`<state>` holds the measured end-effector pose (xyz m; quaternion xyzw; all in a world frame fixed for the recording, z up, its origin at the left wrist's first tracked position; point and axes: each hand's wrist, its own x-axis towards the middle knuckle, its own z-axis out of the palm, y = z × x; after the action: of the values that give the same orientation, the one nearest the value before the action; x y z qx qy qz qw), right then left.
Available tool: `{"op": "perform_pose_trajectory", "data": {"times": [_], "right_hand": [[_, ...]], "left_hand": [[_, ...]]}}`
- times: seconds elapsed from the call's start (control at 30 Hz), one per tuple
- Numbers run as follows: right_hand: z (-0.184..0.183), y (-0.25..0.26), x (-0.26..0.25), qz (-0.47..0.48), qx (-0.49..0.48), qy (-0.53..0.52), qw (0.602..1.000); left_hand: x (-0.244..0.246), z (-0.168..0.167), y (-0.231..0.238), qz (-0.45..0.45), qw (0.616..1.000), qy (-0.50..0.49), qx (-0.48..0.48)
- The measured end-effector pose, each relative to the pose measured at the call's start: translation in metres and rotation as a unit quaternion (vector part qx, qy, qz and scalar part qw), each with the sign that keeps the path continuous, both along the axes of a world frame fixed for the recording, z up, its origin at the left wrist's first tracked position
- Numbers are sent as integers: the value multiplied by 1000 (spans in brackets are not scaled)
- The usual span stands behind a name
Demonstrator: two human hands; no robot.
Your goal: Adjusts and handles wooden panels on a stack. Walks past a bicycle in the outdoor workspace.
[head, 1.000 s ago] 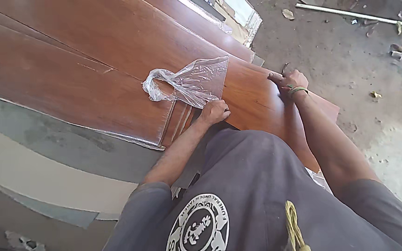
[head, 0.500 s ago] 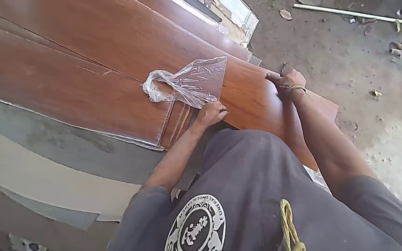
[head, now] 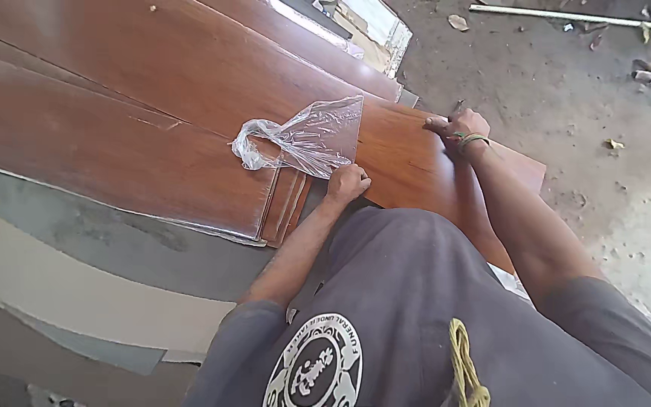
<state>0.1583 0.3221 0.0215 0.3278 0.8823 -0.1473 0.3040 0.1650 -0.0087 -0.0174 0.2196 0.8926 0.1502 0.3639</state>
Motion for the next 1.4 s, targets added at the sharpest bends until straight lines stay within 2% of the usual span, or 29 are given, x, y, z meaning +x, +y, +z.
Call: {"op": "perform_pose_trajectory", "data": {"times": [0.33,0.47,0.63,0.8,0.97,1.03,1.13,1.33,1.4], "right_hand": [[-6,2,-1,20,2,-6,1000],[-13,5,1,22,8,-1,1000],[-11,6,0,23,7,-2,1000],[-6,1,-4,17,6,-12,1000],[-13,5,-2,18,3,-10,1000],[-15,6,-3,24,-2,-3,1000],[-16,7,-3,29,-2,3,1000],[-12,4,-5,22,8,-17,1000],[-13,4,-4,24,12,-21,999]], "left_hand": [[1,-4,-7,86,996,-4,12],[-1,-1,-15,68,996,-12,54],[-1,0,-1,51,998,-24,-9],[2,-1,1,67,998,-13,-13],[-4,8,-12,129,990,-44,40],[-6,13,-16,123,989,-51,59],[5,11,-14,86,993,-5,78],[31,15,6,80,993,92,-4],[38,8,9,69,988,136,3]]}}
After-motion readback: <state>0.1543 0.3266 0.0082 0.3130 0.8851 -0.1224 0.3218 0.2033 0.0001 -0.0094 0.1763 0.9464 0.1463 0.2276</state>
